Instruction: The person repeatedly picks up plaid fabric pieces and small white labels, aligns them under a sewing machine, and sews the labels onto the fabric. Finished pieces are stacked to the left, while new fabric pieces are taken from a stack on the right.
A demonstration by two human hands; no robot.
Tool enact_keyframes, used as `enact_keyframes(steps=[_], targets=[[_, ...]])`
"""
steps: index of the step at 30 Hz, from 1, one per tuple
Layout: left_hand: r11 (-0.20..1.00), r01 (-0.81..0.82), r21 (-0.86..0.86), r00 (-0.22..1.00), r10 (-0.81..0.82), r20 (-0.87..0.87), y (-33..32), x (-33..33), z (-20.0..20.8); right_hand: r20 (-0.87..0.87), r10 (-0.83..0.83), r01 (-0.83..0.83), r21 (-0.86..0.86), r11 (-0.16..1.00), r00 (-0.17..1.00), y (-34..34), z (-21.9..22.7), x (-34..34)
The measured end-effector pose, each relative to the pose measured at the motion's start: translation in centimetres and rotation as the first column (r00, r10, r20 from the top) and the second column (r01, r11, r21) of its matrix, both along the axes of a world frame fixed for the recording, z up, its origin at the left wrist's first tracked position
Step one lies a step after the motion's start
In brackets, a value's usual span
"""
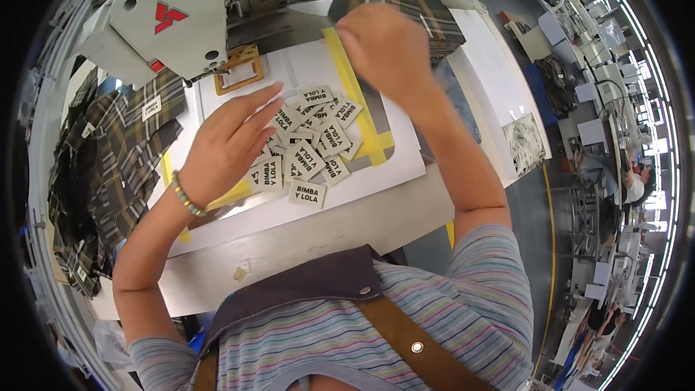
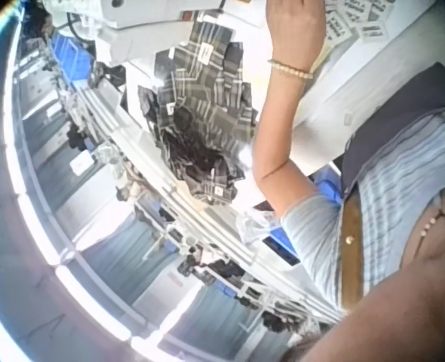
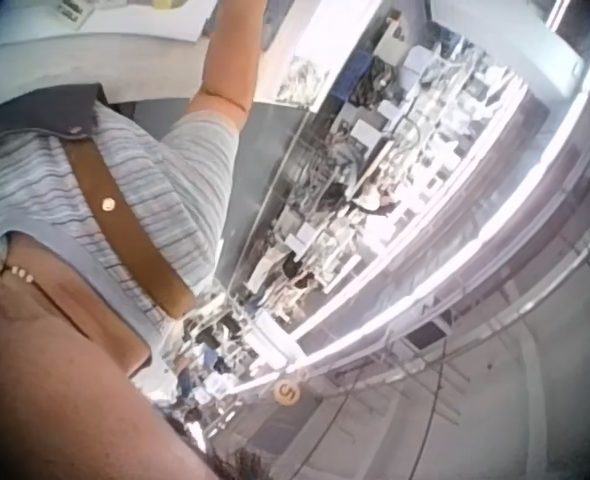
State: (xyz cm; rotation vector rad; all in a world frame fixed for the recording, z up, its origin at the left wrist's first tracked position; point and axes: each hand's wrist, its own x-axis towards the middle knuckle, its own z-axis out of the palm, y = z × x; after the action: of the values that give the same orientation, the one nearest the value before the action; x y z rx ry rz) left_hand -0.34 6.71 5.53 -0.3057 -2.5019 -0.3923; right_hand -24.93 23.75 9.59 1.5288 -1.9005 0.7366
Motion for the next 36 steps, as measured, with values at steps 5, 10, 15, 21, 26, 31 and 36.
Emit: enact_keyframes(steps=[5, 10, 15, 21, 26, 31, 36], targets=[[0.999, -0.034, 0.026, 0.999, 0.035, -0.025, 0.0, -5.7, -2.8, 0.054, 0.119, -0.126, 0.155, 0.980, 0.991, -1.6, -4.7, 3.4], [0.996, -0.087, -0.001, 0.996, 0.087, 0.023, -0.9, -7.6, -3.6, 0.118, 0.116, -0.139, 0.215, 0.967, 0.986, -1.1, -5.7, 3.9], [0.993, -0.119, -0.011, 0.986, 0.117, -0.121, -1.8, -7.6, -4.1, 0.125, 0.020, -0.052, 0.265, 0.963, 0.992, 2.2, -5.0, 3.3], [0.995, -0.063, -0.074, 0.987, 0.051, -0.155, -2.1, -6.4, -4.3, -0.035, -0.040, 0.047, 0.239, 0.970, 0.999, 3.7, -6.1, 1.4], [0.968, -0.099, -0.230, 0.995, 0.094, -0.030, -2.7, -5.2, -3.8, -0.162, 0.067, -0.031, 0.219, 0.975, 0.984, 1.6, -6.3, 1.3], [0.937, -0.123, -0.327, 0.992, 0.106, -0.071, -3.9, -3.2, -3.8, -0.197, 0.142, -0.092, 0.241, 0.966, 0.970, -1.1, -6.7, 1.3], [0.865, -0.187, -0.465, 0.979, 0.201, -0.019, -5.9, -0.1, -3.7, -0.216, 0.234, -0.173, 0.267, 0.948, 0.948, -4.7, -7.3, 2.2]])
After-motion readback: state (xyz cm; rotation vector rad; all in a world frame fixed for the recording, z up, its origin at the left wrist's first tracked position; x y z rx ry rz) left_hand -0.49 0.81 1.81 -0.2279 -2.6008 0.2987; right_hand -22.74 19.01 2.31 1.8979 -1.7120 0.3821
